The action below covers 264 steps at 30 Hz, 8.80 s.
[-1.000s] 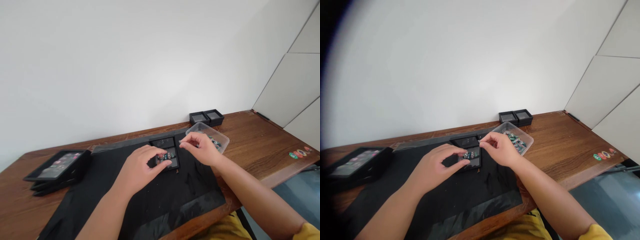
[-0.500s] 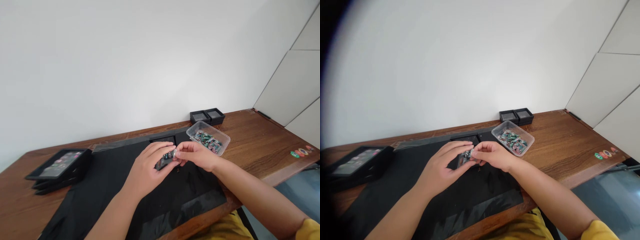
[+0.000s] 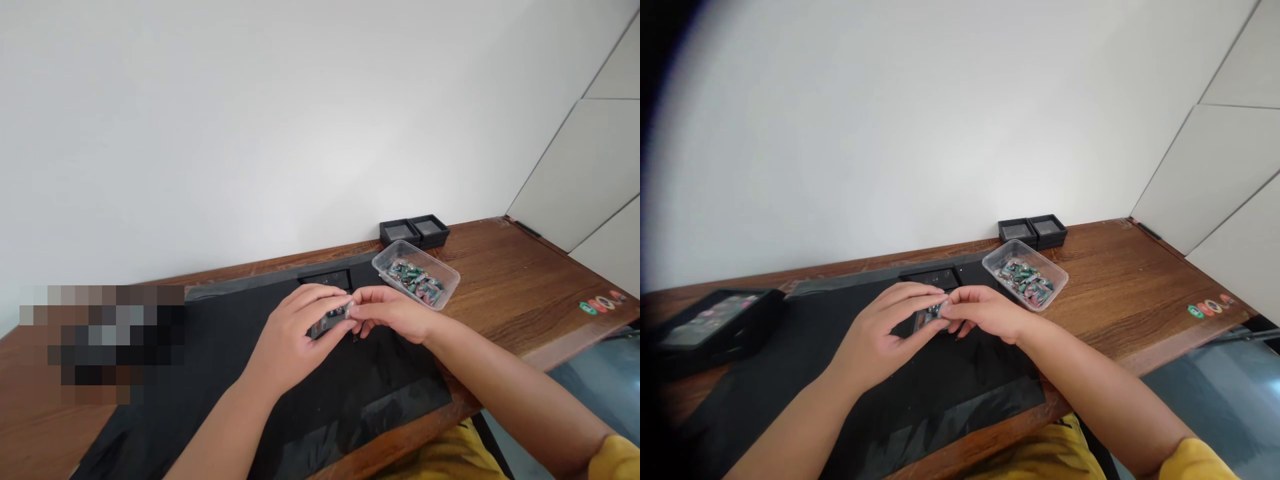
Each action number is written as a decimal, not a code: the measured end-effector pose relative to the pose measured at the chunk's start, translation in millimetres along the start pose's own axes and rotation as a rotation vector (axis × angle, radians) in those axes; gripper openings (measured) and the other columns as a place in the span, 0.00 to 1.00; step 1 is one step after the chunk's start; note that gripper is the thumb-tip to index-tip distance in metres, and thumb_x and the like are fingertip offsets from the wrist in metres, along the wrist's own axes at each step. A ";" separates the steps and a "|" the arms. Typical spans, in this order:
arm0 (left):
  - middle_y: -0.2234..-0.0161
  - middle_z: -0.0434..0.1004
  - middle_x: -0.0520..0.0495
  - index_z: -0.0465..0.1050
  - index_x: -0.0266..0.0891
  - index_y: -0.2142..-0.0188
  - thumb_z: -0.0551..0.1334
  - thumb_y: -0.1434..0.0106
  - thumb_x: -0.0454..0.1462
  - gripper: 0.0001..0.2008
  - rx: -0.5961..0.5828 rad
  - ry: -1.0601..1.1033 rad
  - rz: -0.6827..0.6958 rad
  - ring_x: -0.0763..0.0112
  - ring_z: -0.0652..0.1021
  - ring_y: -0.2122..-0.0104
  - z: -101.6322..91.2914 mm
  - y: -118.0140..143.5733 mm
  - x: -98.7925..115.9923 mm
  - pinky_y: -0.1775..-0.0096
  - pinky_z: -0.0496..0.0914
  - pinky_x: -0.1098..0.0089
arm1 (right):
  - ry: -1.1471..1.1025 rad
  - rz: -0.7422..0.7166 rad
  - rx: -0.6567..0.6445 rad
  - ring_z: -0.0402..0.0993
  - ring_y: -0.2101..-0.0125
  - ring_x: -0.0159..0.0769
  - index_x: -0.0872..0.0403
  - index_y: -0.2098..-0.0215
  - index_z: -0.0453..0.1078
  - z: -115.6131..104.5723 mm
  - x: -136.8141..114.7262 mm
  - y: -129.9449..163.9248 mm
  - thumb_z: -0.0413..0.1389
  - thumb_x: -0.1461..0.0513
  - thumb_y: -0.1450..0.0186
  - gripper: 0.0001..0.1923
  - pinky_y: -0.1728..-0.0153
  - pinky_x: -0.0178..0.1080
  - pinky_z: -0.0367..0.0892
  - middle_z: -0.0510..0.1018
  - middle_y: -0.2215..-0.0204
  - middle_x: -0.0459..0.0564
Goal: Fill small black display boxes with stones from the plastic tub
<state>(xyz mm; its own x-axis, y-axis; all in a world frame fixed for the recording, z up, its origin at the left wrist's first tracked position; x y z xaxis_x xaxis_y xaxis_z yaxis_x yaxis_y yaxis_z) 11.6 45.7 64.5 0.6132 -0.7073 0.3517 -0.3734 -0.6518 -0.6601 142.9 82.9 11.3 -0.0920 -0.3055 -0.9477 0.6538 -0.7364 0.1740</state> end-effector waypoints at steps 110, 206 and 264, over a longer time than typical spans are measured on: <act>0.67 0.87 0.51 0.79 0.43 0.67 0.65 0.33 0.32 0.07 0.088 0.062 0.057 0.69 0.85 0.66 -11.0 0.1 -5.9 0.62 0.78 0.70 | 0.403 -0.329 0.172 0.65 0.78 0.27 0.54 0.71 0.70 2.1 -11.2 3.4 0.70 0.44 0.44 0.24 0.77 0.32 0.58 0.73 0.78 0.42; 0.81 0.68 0.55 0.82 0.45 0.67 0.59 0.39 0.51 0.17 -0.225 -0.054 -0.501 0.71 0.67 0.80 -10.7 10.0 -59.4 0.74 0.62 0.71 | 1.457 0.365 0.558 0.78 0.53 0.47 0.50 0.53 0.79 -103.4 -40.4 22.5 0.58 0.60 0.32 0.11 0.59 0.41 0.65 0.84 0.54 0.54; 0.82 0.70 0.50 0.71 0.41 0.80 0.56 0.37 0.64 0.32 -0.274 0.580 -0.609 0.73 0.68 0.79 36.0 5.9 -22.8 0.74 0.67 0.71 | 0.516 -0.486 0.059 0.66 0.75 0.28 0.54 0.63 0.71 -6.3 -43.1 16.0 0.61 0.55 0.31 0.11 0.72 0.33 0.63 0.76 0.72 0.45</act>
<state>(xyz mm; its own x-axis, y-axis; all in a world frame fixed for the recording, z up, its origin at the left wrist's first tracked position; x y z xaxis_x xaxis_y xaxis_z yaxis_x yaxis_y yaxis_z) 20.5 67.8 28.7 0.3382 -0.1952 0.9206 -0.2962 -0.9506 -0.0928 162.1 88.1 53.2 0.0141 0.3802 -0.9248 0.5860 -0.7525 -0.3005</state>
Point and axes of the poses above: each hand's wrist, its own y-axis away from the middle knuckle, its own z-axis out of the palm, x = y × z, the point moved 7 cm from there along -y, towards the middle knuckle
